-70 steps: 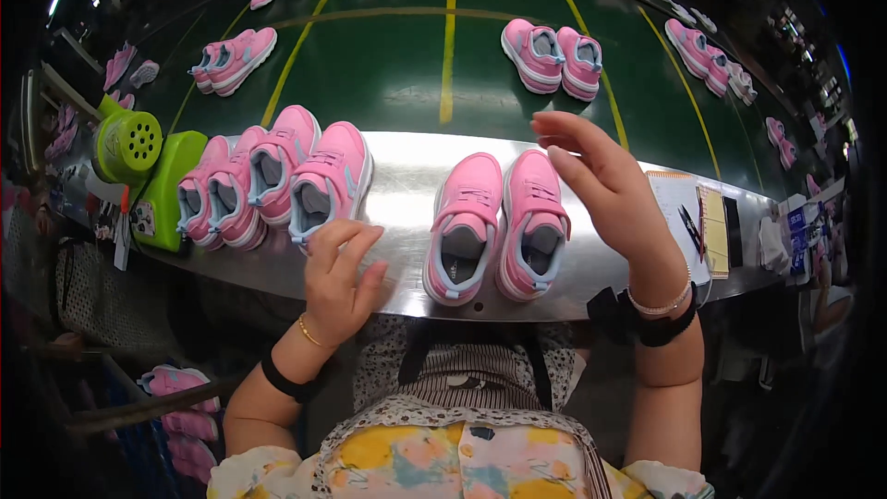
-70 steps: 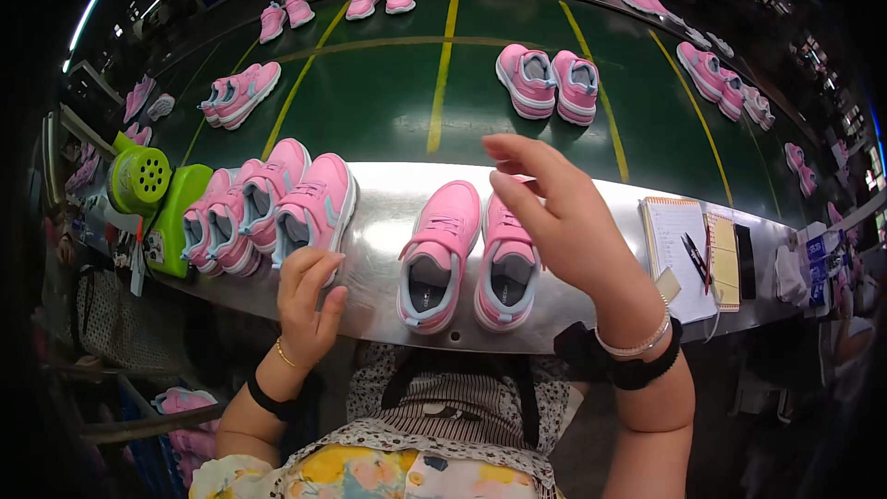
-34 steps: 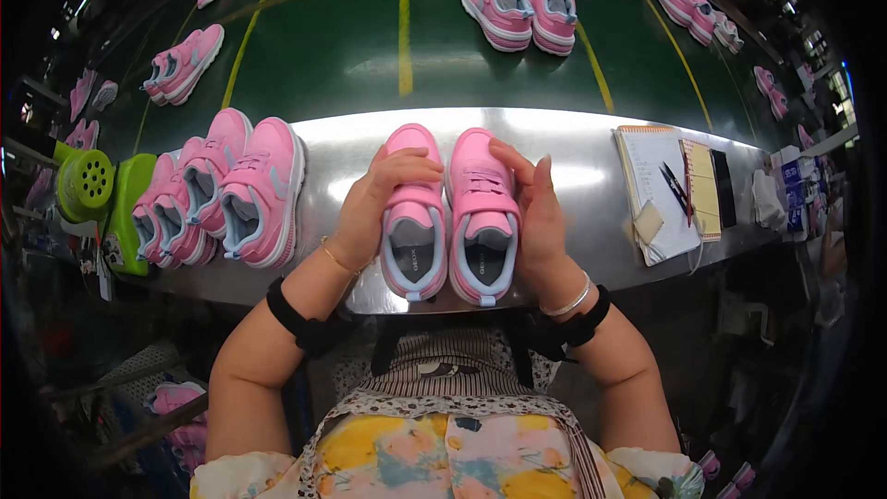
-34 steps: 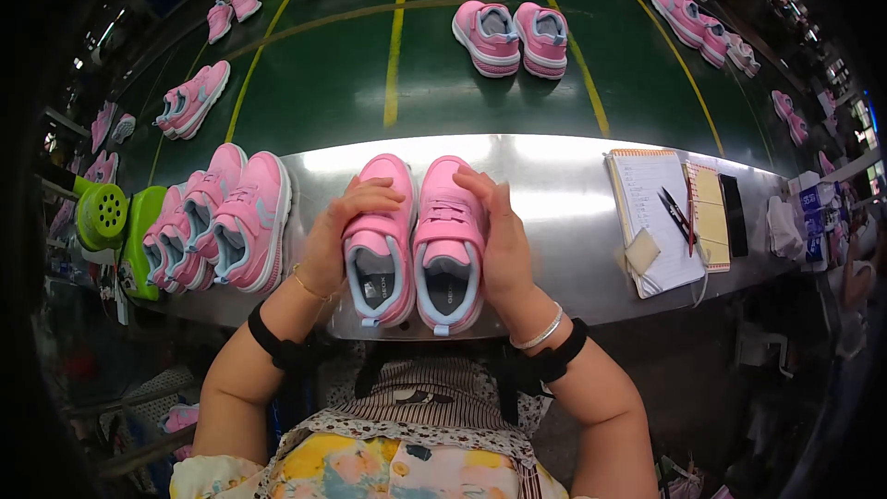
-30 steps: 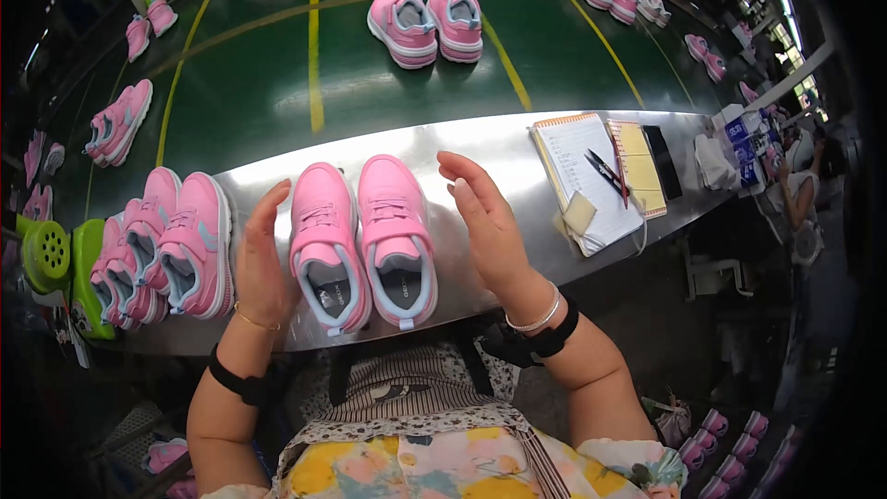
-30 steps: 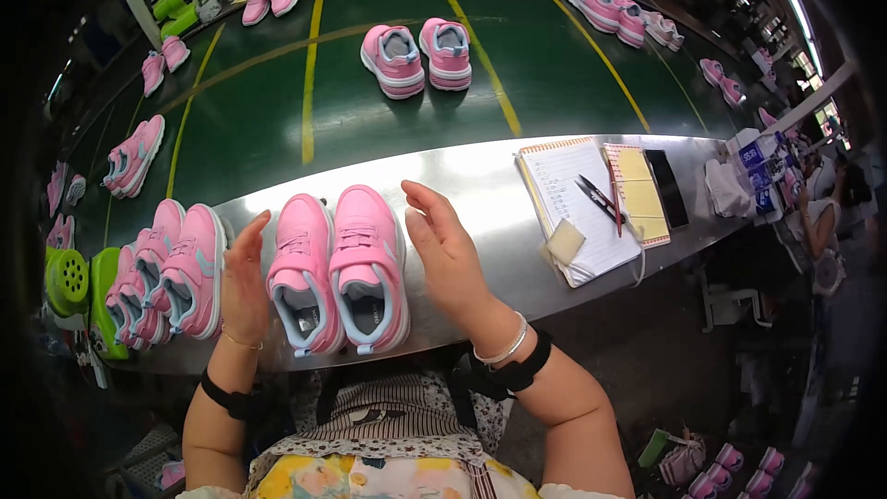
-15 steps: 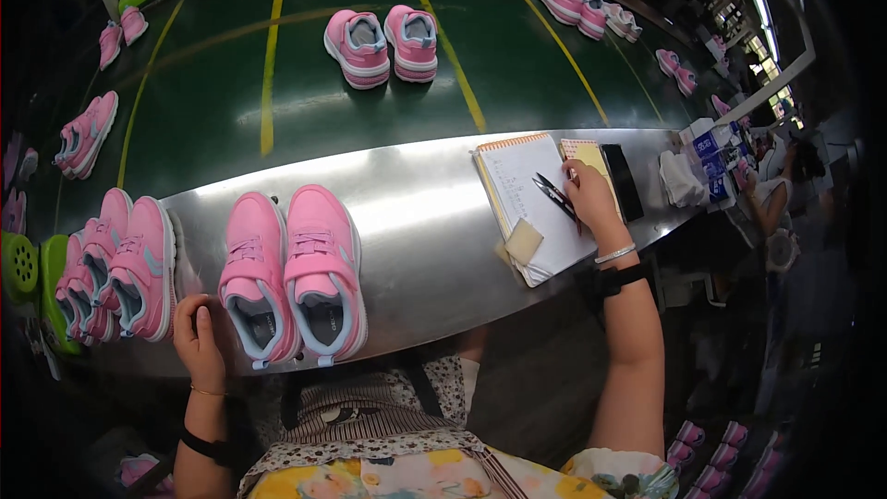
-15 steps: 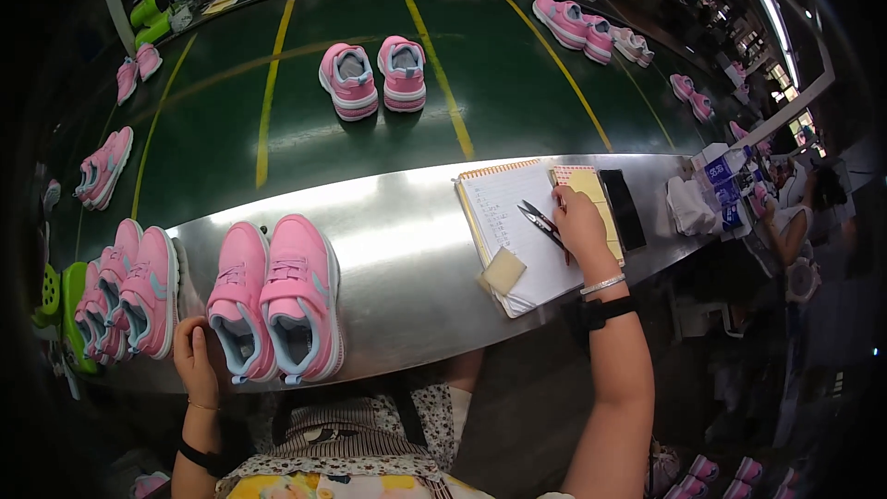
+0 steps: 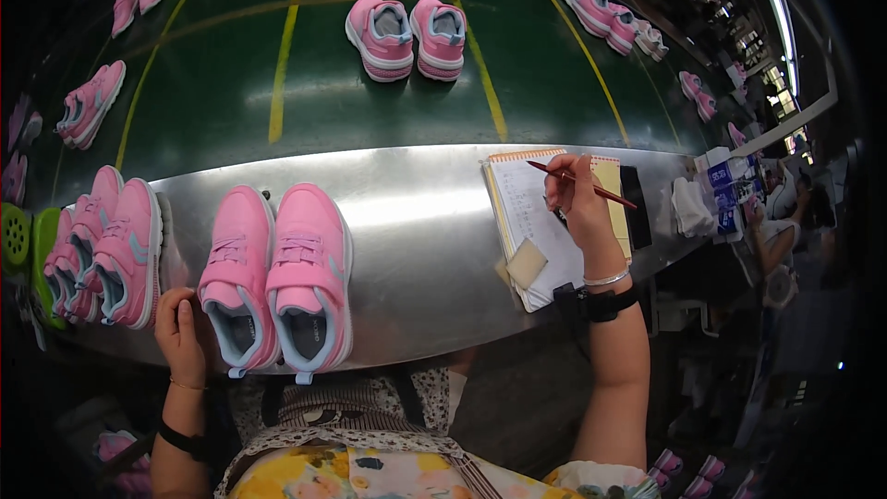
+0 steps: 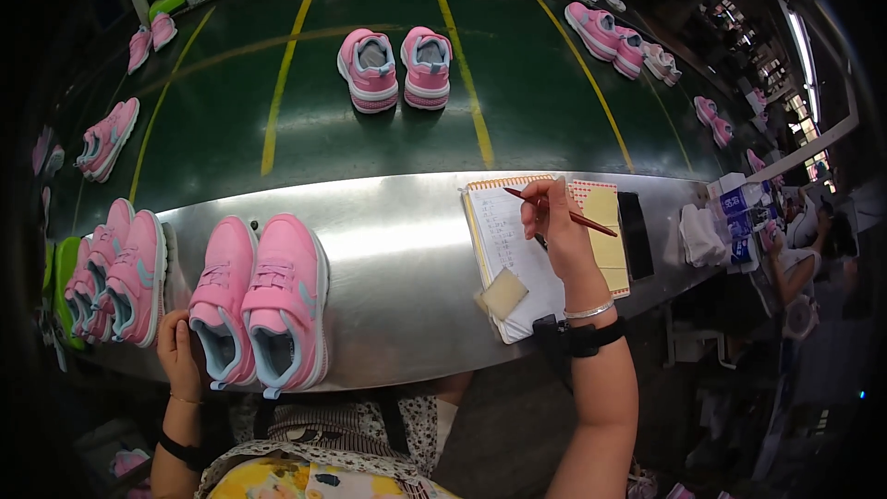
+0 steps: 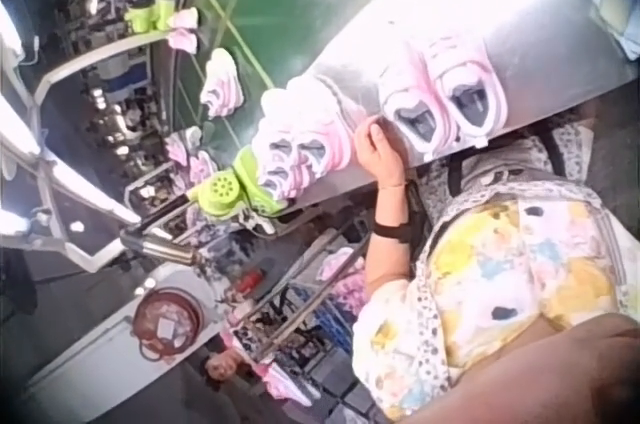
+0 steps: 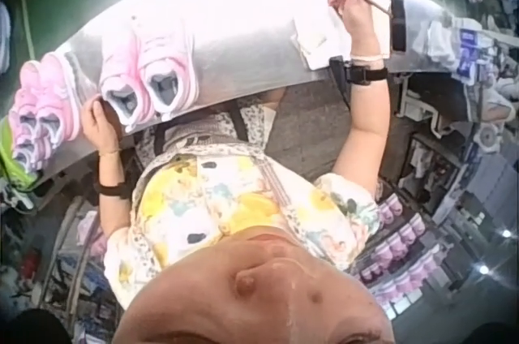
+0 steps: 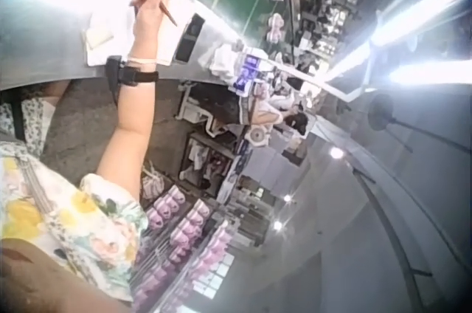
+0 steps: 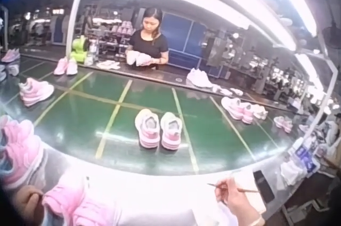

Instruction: Inspect pairs of pink children's shoes on a conveyor belt, checking for defects and matching pairs.

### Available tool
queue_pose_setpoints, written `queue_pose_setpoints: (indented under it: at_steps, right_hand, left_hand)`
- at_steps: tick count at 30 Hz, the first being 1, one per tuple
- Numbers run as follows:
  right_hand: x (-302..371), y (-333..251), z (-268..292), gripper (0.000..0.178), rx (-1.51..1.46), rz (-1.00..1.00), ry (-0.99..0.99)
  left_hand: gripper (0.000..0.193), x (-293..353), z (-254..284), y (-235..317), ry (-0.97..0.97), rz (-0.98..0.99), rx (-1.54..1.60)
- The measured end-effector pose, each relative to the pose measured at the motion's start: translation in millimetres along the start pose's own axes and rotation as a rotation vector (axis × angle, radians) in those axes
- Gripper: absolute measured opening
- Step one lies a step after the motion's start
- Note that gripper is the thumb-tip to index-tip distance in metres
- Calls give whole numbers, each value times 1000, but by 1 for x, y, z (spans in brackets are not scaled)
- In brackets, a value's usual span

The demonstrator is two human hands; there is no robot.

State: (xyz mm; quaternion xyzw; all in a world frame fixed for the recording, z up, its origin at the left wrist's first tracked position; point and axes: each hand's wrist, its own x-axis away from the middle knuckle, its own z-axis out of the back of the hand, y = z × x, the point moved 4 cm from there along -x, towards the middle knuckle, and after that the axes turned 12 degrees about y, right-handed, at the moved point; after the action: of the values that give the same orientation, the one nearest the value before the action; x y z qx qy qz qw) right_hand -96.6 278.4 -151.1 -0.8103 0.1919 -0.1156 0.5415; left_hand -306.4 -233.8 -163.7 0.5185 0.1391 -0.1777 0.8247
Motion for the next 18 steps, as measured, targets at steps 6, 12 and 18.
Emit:
queue_pose_setpoints:
  at_steps: [6, 12, 18]
  right_hand:
    - [-14, 23, 4, 23, 524, -34, 455]
    - [-17, 26, -5, 15, 621, -90, 541]
    - [-19, 28, -5, 17, 645, -66, 540]
  left_hand:
    - [15, -1, 1, 4, -20, -33, -42]
    - [16, 0, 3, -1, -22, -22, -66]
    - [16, -1, 0, 6, -17, -53, -104]
